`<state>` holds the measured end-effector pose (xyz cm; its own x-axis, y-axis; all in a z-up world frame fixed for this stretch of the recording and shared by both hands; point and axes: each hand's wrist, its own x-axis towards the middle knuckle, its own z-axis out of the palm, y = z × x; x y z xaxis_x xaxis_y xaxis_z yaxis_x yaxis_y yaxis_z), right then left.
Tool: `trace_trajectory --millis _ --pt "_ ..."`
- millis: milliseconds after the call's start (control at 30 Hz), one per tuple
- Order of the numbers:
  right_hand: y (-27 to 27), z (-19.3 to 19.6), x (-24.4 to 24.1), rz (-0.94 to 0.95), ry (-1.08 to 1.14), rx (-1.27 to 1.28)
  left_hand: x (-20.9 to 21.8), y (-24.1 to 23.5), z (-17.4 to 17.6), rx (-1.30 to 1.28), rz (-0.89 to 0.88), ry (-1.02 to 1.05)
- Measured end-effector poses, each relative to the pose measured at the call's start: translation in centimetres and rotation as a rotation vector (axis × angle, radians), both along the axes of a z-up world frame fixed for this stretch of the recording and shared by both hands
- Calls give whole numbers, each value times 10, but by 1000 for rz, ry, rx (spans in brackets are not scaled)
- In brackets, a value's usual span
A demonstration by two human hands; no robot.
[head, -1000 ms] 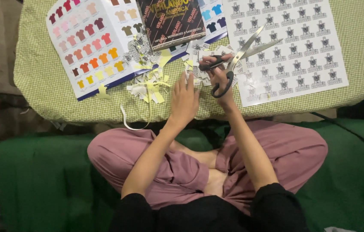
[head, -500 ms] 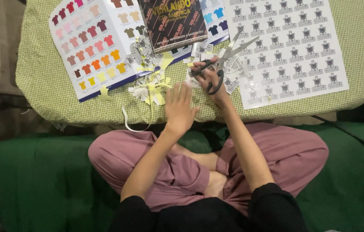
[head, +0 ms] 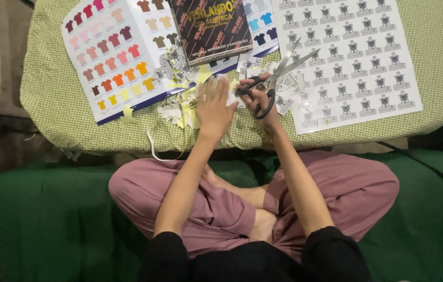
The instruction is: The person cuts individual labels from a printed sheet of paper using handheld scissors, holding each label with one hand while cutting with the other, then placing the cut labels into a pile.
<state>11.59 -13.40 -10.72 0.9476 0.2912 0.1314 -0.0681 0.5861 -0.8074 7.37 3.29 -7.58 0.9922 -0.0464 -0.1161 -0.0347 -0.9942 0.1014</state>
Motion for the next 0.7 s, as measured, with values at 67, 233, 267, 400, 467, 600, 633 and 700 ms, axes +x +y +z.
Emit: trace_trajectory --millis 67,233,267,400,467,600,633,700 --pt "1 2 -3 -2 5 -4 -5 5 -6 71 15 -68" --pt "6 29 -10 -22 0 -68 -7 6 -8 -80 -53 -287" --pt "8 28 -9 -29 17 -42 -6 7 -18 -53 -20 -251" --pt "7 -6 -1 -36 -50 39 -7 7 -3 126 74 -219" --pt "6 -4 -1 -40 -43 31 -1 9 -5 54 -2 -230" --pt "7 8 -4 -42 -8 33 1 14 -22 28 4 -293" --pt "7 5 -2 -48 -9 33 1 12 -25 27 -1 -295" --pt "8 -4 -2 -52 -32 13 -4 8 -32 -4 -3 -405"
